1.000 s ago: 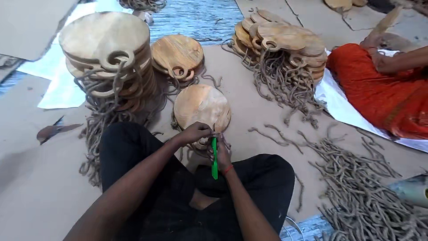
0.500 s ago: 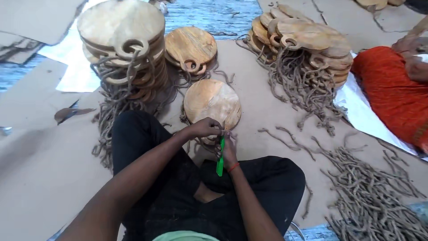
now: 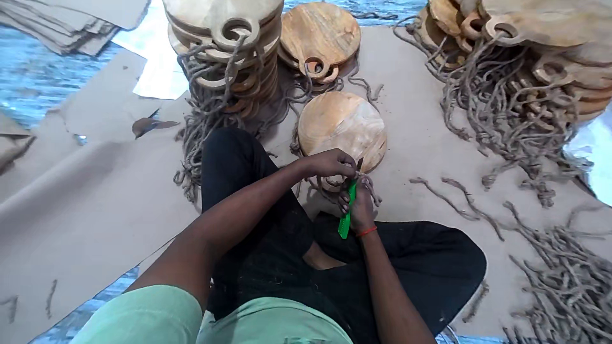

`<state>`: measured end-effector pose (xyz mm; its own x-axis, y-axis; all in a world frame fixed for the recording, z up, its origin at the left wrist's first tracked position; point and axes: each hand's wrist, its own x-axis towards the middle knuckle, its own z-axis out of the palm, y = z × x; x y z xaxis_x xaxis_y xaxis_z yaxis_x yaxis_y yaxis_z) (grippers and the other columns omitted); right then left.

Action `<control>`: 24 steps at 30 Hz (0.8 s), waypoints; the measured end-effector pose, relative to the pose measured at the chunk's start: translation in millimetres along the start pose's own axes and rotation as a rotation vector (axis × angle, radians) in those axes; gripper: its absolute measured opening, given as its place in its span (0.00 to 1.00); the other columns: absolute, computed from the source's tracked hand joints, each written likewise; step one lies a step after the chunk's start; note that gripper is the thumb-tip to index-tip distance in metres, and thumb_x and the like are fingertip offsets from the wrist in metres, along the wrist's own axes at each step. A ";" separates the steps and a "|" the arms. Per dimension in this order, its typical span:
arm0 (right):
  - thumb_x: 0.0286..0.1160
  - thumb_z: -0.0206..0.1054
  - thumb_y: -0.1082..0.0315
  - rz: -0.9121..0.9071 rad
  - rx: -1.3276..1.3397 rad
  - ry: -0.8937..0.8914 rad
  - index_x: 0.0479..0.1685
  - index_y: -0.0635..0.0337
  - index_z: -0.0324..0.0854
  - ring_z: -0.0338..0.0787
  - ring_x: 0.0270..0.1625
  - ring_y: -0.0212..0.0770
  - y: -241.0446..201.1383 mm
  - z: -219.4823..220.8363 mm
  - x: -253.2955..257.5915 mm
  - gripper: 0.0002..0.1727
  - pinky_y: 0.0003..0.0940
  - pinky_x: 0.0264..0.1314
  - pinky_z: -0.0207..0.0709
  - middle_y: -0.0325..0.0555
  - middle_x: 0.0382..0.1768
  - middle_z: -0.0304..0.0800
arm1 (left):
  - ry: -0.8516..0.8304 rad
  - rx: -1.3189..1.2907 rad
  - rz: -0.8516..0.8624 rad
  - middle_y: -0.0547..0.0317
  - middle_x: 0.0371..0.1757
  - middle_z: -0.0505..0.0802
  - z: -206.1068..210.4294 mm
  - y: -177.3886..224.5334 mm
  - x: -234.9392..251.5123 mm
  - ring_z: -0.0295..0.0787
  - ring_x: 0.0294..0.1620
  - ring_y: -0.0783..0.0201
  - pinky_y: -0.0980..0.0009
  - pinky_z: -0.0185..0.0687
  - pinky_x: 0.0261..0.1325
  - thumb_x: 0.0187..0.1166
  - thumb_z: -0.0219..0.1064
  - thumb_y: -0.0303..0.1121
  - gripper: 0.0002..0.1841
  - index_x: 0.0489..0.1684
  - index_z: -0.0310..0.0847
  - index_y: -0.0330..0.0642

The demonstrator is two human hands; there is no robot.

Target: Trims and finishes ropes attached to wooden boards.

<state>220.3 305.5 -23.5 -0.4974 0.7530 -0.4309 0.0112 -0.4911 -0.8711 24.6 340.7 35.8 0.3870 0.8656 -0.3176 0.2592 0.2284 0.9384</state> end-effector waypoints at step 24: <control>0.90 0.29 0.33 -0.048 0.151 -0.064 0.32 0.42 0.73 0.65 0.07 0.24 -5.0 -3.9 13.0 0.34 0.18 0.09 0.64 0.26 0.10 0.67 | -0.029 -0.146 0.069 0.59 0.31 0.85 3.7 -3.9 2.8 0.79 0.31 0.72 0.72 0.75 0.36 0.89 0.57 0.28 0.13 0.37 0.84 0.30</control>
<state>217.1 319.4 -25.6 -0.5484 0.7500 -0.3698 -0.1415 -0.5191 -0.8429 28.0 340.6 30.8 0.4258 0.8686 -0.2534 0.1003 0.2331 0.9673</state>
